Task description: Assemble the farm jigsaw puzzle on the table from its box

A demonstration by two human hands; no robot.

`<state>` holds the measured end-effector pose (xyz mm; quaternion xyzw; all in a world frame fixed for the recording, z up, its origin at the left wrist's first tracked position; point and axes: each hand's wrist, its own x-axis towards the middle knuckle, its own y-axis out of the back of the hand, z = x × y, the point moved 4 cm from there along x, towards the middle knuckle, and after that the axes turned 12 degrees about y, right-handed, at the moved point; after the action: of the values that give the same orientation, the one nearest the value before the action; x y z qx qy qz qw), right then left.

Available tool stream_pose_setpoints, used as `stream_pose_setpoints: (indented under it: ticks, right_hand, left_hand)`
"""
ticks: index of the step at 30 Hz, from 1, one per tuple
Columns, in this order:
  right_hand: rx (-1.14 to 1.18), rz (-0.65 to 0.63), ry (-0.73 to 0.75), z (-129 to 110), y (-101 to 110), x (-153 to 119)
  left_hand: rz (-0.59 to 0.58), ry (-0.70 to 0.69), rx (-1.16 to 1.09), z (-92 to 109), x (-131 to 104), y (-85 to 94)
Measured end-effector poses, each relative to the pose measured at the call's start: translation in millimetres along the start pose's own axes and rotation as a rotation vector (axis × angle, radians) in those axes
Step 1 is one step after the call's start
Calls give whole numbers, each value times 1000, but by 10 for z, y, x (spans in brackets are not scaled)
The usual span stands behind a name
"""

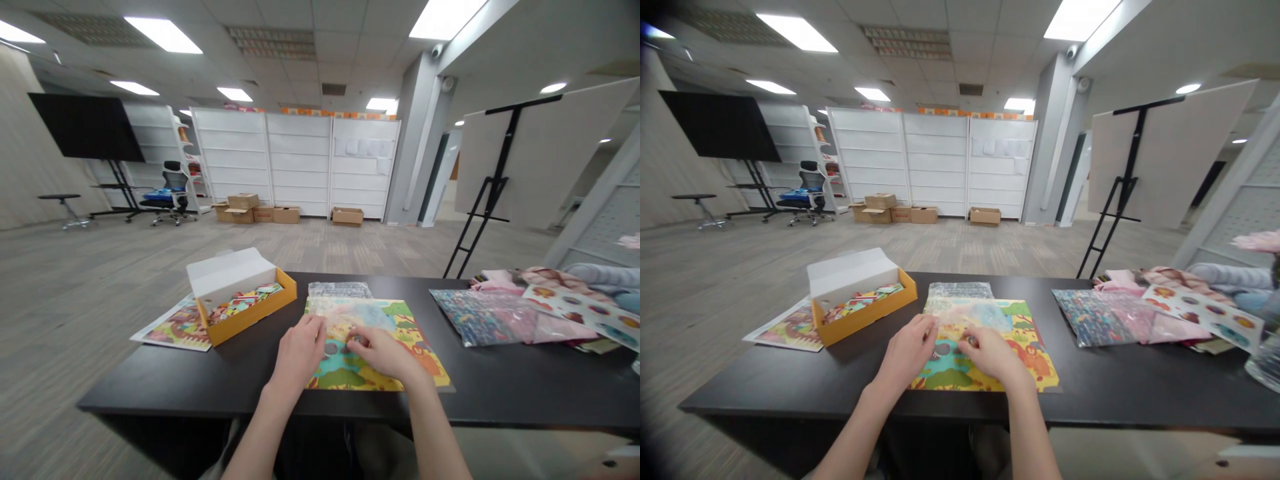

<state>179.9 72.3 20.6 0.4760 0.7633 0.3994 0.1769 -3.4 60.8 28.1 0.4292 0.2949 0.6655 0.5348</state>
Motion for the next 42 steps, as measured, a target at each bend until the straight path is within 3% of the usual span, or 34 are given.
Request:
stream_pose_setpoints:
  ticks: [7, 11, 17, 22, 32, 42]
  right_hand:
    - [-177, 48, 46, -1, -117, 111]
    - [-201, 75, 32, -31, -169, 153]
    - [-56, 96, 77, -71, -116, 110]
    - [-28, 50, 103, -109, -117, 77]
    - [-53, 12, 116, -171, -180, 62]
    - [11, -40, 91, -126, -167, 42]
  left_hand:
    - [52, 71, -42, -216, 49, 90]
    - [87, -36, -126, -264, -58, 213]
    - [-254, -256, -200, -370, -315, 319]
    - [-309, -213, -126, -514, -347, 311]
    - [-280, -243, 82, -442, -406, 316]
    - [-287, -236, 26, -424, -460, 337]
